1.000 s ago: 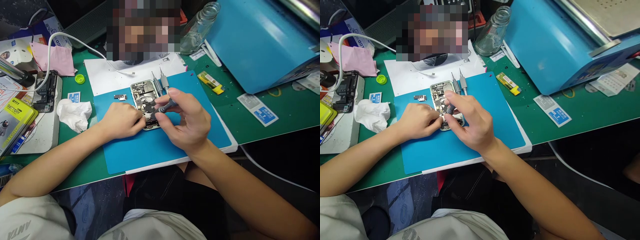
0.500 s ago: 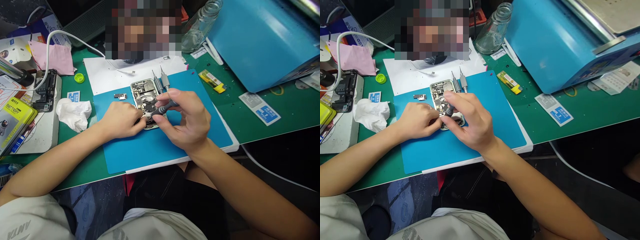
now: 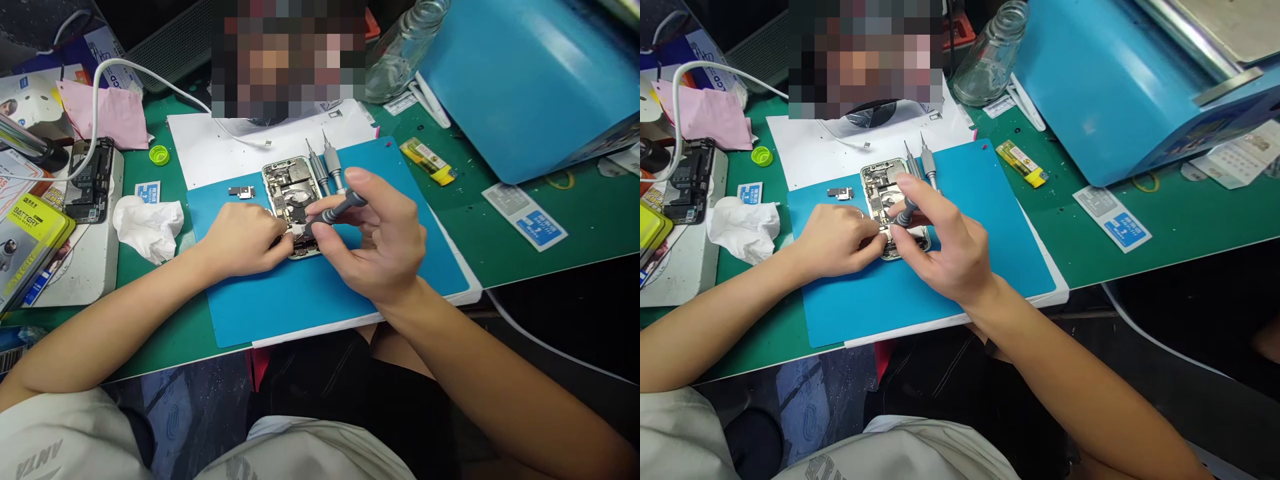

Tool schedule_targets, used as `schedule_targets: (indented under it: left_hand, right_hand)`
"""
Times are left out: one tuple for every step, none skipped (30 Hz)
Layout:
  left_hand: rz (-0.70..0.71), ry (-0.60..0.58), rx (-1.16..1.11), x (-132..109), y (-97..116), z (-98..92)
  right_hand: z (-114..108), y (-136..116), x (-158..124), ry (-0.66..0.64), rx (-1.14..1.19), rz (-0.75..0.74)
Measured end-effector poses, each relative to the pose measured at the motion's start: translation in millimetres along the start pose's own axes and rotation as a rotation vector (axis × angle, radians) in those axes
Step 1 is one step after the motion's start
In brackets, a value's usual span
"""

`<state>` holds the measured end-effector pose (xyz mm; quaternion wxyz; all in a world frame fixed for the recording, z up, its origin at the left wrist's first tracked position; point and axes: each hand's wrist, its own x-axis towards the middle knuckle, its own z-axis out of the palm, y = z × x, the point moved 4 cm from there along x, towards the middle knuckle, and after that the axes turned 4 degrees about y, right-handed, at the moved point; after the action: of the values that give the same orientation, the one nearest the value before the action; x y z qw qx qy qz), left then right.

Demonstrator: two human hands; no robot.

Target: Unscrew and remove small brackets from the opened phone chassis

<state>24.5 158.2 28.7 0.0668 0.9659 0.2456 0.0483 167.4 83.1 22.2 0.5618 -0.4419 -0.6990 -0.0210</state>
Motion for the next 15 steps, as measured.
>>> schedule_targets:
  left_hand:
    - [0.001, 0.002, 0.001, 0.0, 0.1, 0.0]
    - [0.002, 0.004, 0.004, 0.0, 0.2, 0.0]
    - [0.001, 0.006, 0.006, 0.0, 0.1, 0.0]
    - [0.001, 0.007, 0.007, 0.0, 0.0, 0.0]
    - [0.001, 0.008, 0.008, 0.1, -0.1, 0.0]
    - [0.0, 0.008, 0.008, 0.2, -0.3, -0.1]
    - [0.0, 0.008, 0.007, 0.3, -0.5, -0.3]
    - [0.001, 0.006, 0.006, 0.4, -0.6, -0.4]
    - [0.002, 0.002, 0.003, 0.4, -0.7, -0.5]
    - [0.001, -0.003, 0.001, 0.4, -0.8, -0.6]
    - [-0.004, -0.008, -0.001, 0.4, -1.0, -0.7]
    - [-0.015, -0.012, -0.001, 0.3, -1.2, -0.8]
    - [-0.03, -0.013, 0.0, 0.2, -1.6, -0.9]
    - [-0.047, -0.012, 0.0, 0.1, -2.0, -1.1]
    - [-0.065, -0.01, -0.001, -0.1, -2.4, -1.3]
  right_hand:
    - [0.1, -0.2, 0.1, 0.003, 0.011, 0.002]
    - [0.0, -0.7, 0.5, 0.009, 0.022, 0.001]
    - [-0.2, -1.4, 0.9, 0.013, 0.03, 0.0]
    - [-0.3, -2.0, 1.3, 0.016, 0.033, -0.001]
    - [-0.5, -2.5, 1.7, 0.021, 0.032, -0.001]
    - [-0.6, -2.7, 1.8, 0.024, 0.029, 0.001]
    - [-0.6, -2.7, 1.7, 0.026, 0.025, 0.002]
    - [-0.6, -2.3, 1.3, 0.028, 0.022, 0.004]
    - [-0.5, -1.6, 0.6, 0.027, 0.019, 0.011]
    - [-0.5, -0.6, -0.3, 0.027, 0.017, 0.016]
    - [-0.4, 0.5, -1.4, 0.024, 0.016, 0.022]
    - [-0.3, 1.8, -2.6, 0.02, 0.015, 0.029]
    - [-0.1, 3.2, -3.8, 0.016, 0.016, 0.04]
    - [0.0, 4.7, -5.0, 0.011, 0.018, 0.053]
    - [0.2, 6.1, -6.2, 0.006, 0.023, 0.062]
